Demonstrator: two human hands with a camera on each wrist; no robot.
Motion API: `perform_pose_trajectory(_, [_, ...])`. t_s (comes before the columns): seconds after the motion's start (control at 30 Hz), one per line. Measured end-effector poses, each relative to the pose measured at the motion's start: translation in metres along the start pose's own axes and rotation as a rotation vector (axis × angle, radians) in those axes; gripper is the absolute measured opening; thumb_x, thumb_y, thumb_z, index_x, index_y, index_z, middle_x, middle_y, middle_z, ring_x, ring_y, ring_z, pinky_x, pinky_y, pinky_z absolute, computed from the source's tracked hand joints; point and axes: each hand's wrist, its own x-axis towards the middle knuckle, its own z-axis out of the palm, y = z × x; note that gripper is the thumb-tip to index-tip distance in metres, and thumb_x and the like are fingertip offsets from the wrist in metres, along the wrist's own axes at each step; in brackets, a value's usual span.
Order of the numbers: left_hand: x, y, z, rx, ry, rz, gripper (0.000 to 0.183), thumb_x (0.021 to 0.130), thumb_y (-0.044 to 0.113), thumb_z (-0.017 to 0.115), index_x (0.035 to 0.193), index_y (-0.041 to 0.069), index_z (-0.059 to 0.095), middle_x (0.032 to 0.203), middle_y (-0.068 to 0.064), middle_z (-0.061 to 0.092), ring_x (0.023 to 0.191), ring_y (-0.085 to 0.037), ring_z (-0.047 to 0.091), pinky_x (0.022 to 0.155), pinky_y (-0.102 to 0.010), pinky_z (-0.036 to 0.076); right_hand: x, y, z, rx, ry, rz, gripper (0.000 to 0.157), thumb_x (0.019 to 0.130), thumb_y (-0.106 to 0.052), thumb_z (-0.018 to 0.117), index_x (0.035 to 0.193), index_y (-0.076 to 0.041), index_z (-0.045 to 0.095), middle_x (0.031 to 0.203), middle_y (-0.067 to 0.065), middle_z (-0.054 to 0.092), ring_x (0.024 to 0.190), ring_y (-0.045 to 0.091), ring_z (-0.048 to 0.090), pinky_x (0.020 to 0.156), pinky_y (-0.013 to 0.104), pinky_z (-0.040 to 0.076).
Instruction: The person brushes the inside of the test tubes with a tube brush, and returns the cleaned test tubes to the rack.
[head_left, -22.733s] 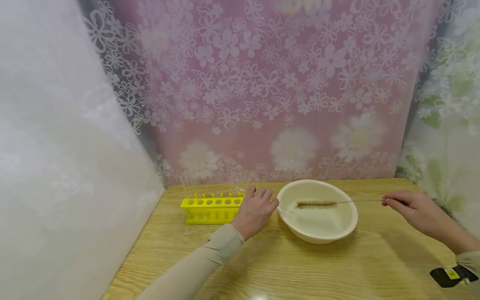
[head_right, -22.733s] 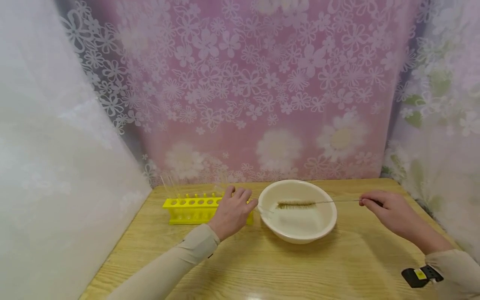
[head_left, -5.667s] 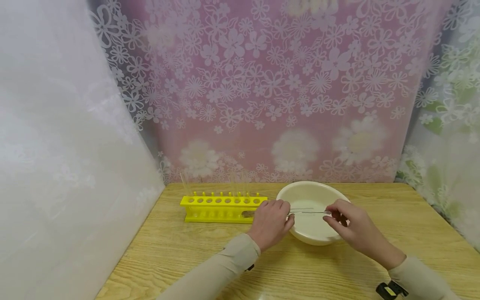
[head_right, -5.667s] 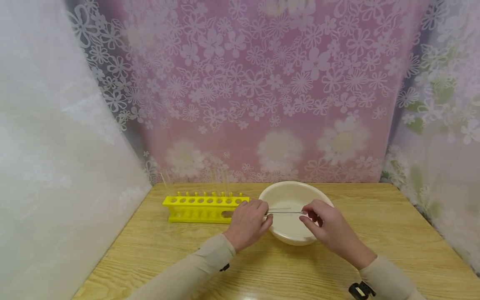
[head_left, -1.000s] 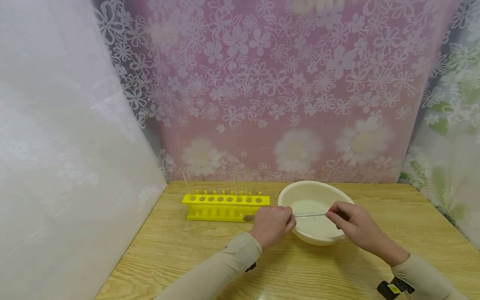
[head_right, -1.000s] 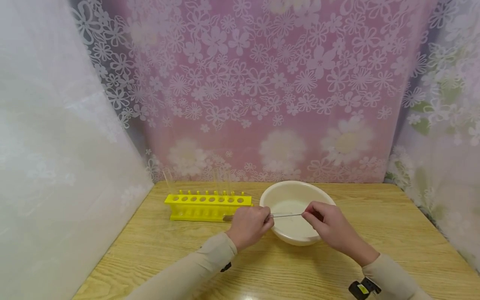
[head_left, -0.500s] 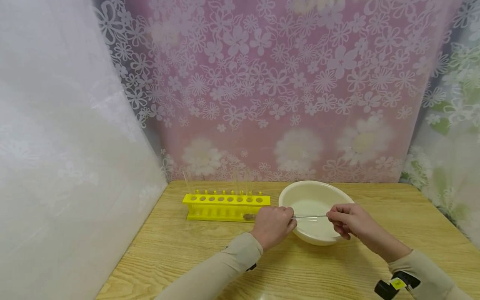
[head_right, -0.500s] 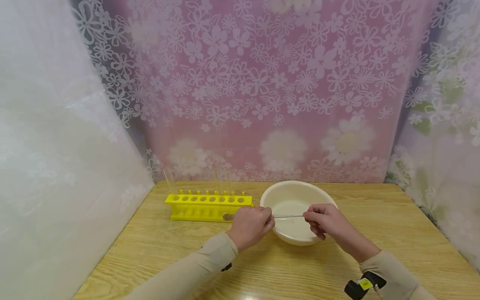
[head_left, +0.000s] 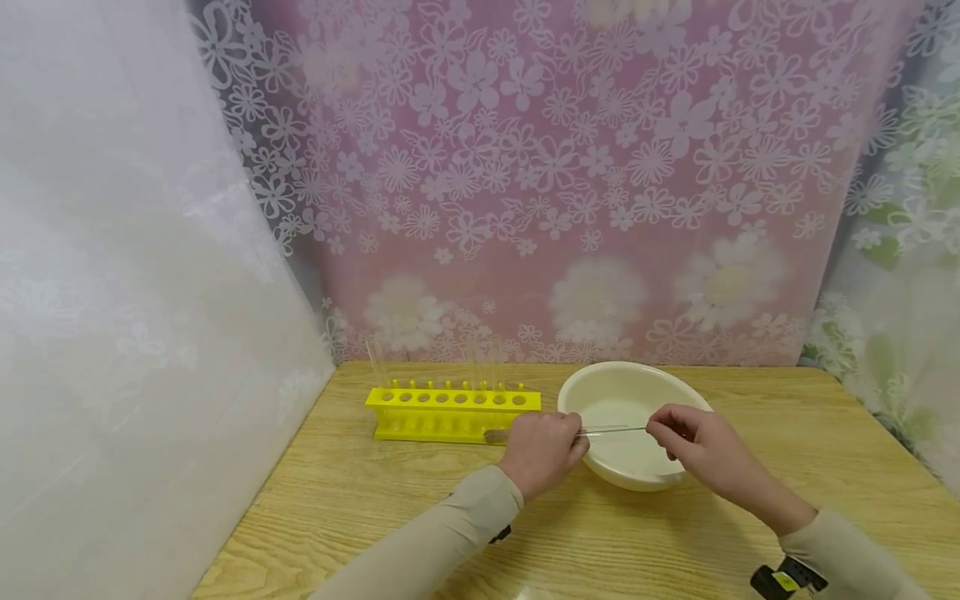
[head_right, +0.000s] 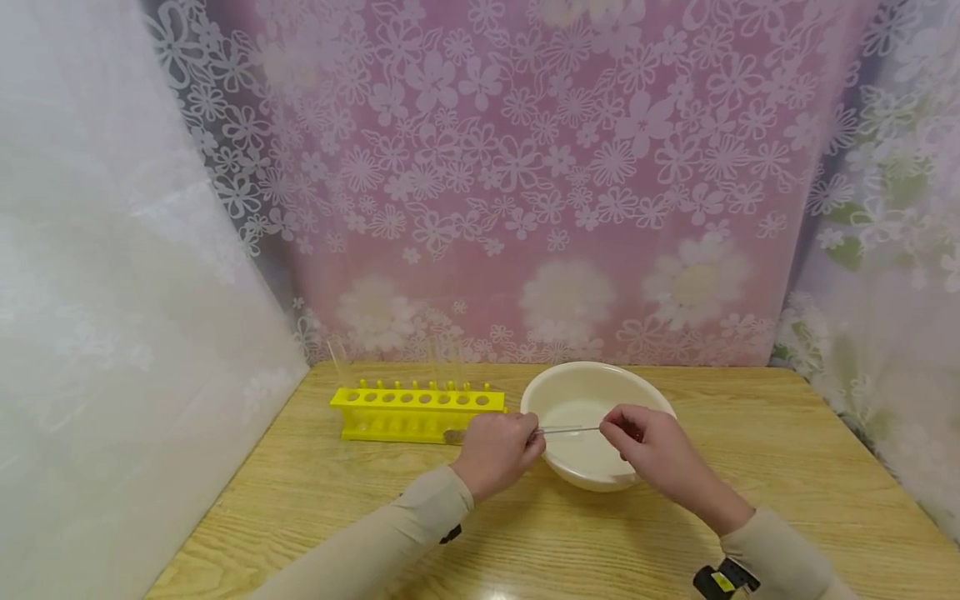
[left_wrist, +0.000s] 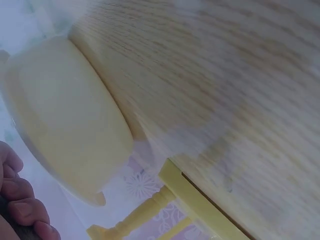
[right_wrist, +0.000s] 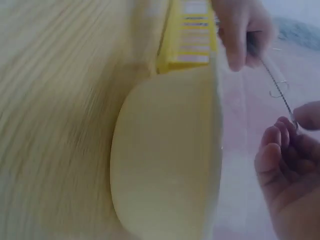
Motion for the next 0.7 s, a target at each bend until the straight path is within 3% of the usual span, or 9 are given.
perform_pose_trajectory(0.07, [-0.0002, -0.0008, -0.0004, -0.009, -0.004, -0.001, 0.029, 0.094, 0.031, 0.06, 0.067, 0.026, 0.05, 0.052, 0.013, 0.042, 0.041, 0.0, 0.032, 0.039, -0.017, 0.02, -0.0007, 0.0015, 0.0032, -0.176, 0.061, -0.167, 0.008, 0.097, -0.013, 0.066, 0.104, -0.011, 0.069, 0.077, -0.005, 0.061, 0.058, 0.004, 0.048, 0.053, 0.023, 0.044])
perform_pose_trajectory(0.17, [-0.0007, -0.0015, -0.0007, -0.012, -0.005, 0.004, 0.03, 0.094, 0.031, 0.061, 0.067, 0.025, 0.05, 0.052, 0.013, 0.041, 0.041, 0.0, 0.031, 0.038, -0.018, 0.019, 0.0002, 0.0035, 0.0059, -0.35, 0.094, -0.354, 0.019, 0.09, -0.001, 0.07, 0.105, -0.014, 0.071, 0.082, -0.013, 0.06, 0.061, -0.005, 0.042, 0.056, 0.017, 0.041])
perform_pose_trajectory(0.23, [-0.0011, -0.0018, -0.0006, -0.007, -0.005, 0.012, 0.031, 0.094, 0.032, 0.061, 0.066, 0.025, 0.05, 0.051, 0.013, 0.041, 0.041, 0.0, 0.031, 0.038, -0.018, 0.019, 0.0012, 0.005, 0.0065, -0.423, 0.083, -0.431, 0.022, 0.088, 0.003, 0.07, 0.101, -0.015, 0.072, 0.084, -0.015, 0.059, 0.064, -0.008, 0.04, 0.057, 0.015, 0.039])
perform_pose_trajectory(0.37, [-0.002, -0.0021, 0.0006, 0.009, 0.002, 0.031, 0.033, 0.094, 0.033, 0.062, 0.064, 0.025, 0.048, 0.05, 0.013, 0.039, 0.041, 0.0, 0.03, 0.038, -0.018, 0.018, 0.0016, 0.0068, 0.0063, -0.504, 0.053, -0.507, 0.023, 0.085, 0.003, 0.071, 0.093, -0.019, 0.072, 0.086, -0.016, 0.061, 0.069, -0.01, 0.044, 0.06, 0.014, 0.041])
perform_pose_trajectory(0.53, [-0.0025, -0.0045, 0.0018, 0.013, -0.033, 0.027, 0.035, 0.095, 0.034, 0.06, 0.064, 0.025, 0.047, 0.049, 0.013, 0.038, 0.041, -0.001, 0.031, 0.037, -0.019, 0.019, 0.0024, 0.0077, 0.006, -0.55, -0.011, -0.533, 0.026, 0.086, -0.001, 0.072, 0.084, -0.024, 0.063, 0.079, -0.024, 0.046, 0.066, -0.01, 0.036, 0.059, 0.012, 0.036])
perform_pose_trajectory(0.7, [-0.0016, -0.0073, -0.0005, 0.01, -0.026, 0.061, 0.033, 0.095, 0.034, 0.059, 0.065, 0.026, 0.048, 0.05, 0.013, 0.038, 0.041, 0.0, 0.031, 0.037, -0.019, 0.017, 0.0037, 0.0065, 0.0035, -0.592, -0.015, -0.596, 0.024, 0.084, 0.002, 0.072, 0.084, -0.02, 0.062, 0.077, -0.02, 0.044, 0.065, -0.01, 0.032, 0.057, 0.011, 0.033])
